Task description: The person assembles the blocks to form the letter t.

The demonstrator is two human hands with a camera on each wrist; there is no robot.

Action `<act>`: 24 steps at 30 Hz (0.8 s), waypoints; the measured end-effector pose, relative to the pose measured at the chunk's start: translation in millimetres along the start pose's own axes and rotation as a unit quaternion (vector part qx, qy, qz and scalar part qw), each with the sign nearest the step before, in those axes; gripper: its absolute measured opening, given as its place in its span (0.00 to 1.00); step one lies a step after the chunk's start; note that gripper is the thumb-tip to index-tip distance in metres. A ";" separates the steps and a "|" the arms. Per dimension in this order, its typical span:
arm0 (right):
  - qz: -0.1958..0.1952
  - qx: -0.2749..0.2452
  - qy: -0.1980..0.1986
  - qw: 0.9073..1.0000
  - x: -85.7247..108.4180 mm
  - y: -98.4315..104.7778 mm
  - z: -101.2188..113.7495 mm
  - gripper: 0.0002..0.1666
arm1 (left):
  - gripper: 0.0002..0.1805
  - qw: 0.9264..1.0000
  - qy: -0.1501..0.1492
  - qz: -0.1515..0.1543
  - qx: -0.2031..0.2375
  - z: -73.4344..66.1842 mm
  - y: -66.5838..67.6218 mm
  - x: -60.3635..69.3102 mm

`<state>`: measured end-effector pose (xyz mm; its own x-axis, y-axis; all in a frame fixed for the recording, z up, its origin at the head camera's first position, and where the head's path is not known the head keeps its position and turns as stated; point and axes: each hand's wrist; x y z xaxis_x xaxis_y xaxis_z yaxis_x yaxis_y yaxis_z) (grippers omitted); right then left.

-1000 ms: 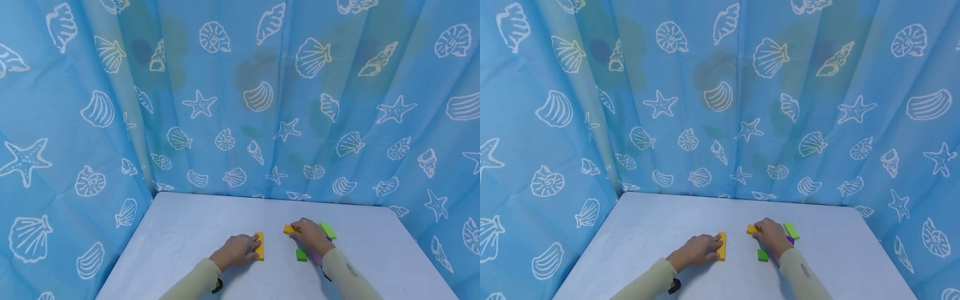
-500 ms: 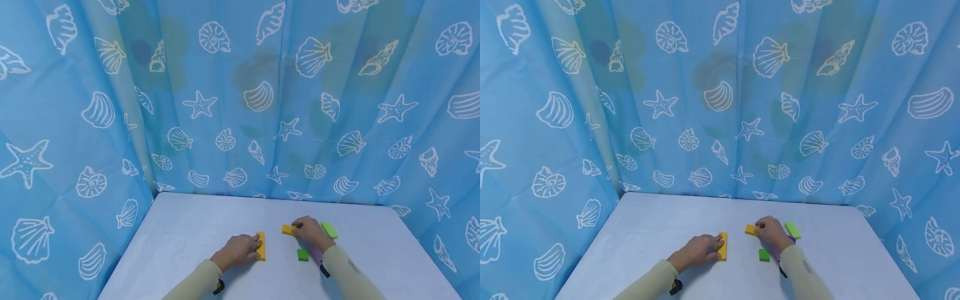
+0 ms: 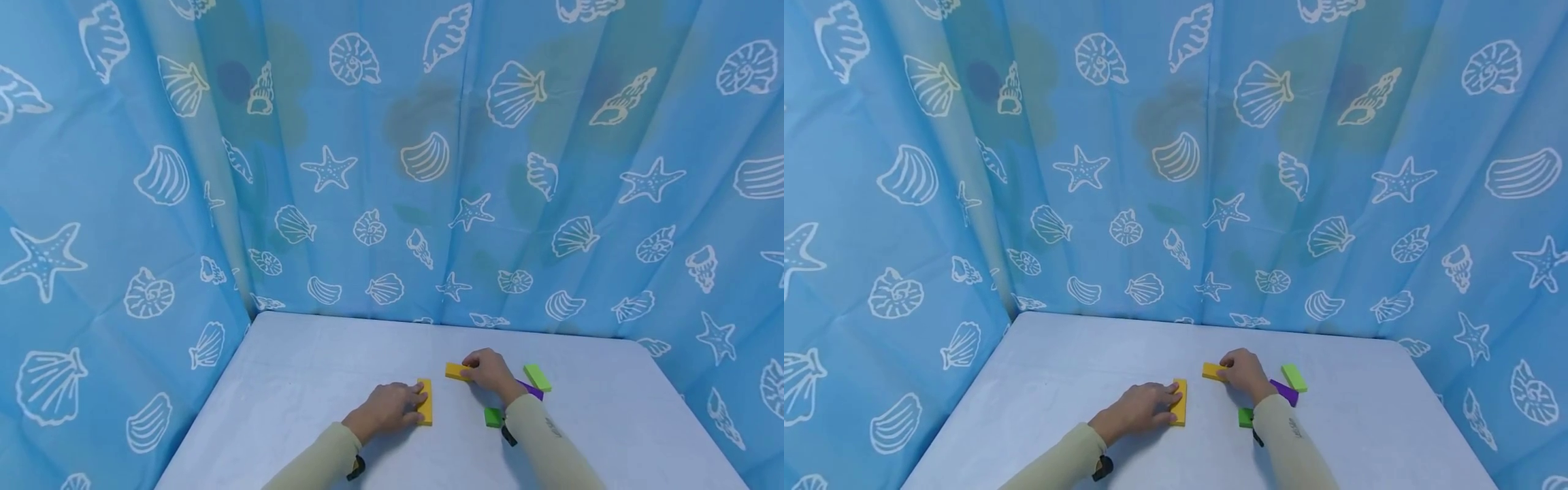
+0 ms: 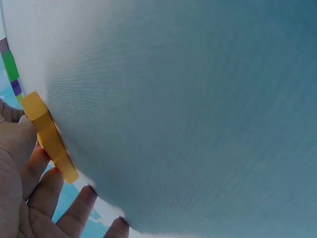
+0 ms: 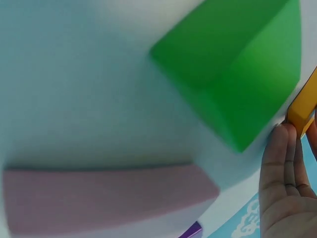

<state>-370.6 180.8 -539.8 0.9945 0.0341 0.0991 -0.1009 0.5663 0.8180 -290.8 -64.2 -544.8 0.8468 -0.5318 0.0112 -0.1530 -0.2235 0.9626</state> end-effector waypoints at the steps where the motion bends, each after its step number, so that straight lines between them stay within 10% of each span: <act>1: 0.000 0.000 -0.001 1.000 0.1 -0.7 2.4 0.15 | 0.27 1.000 0.002 0.002 0.000 0.1 0.2 0.2; 24: -0.020 -0.051 0.000 0.999 -7.2 -30.6 29.4 0.13 | 0.27 1.000 0.005 -0.004 0.005 3.9 -2.7 -0.5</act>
<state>-375.5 139.0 -548.9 0.9976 0.0101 0.0684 -0.0586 0.6478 0.7596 -292.7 -66.5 -548.4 0.8529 -0.5221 0.0069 -0.1521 -0.2359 0.9598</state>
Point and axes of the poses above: each hand's wrist, its own x-axis away from the middle knuckle, its own y-axis out of the back of the hand, z = x × y, and after that the axes turned 5 degrees about -z, right-handed
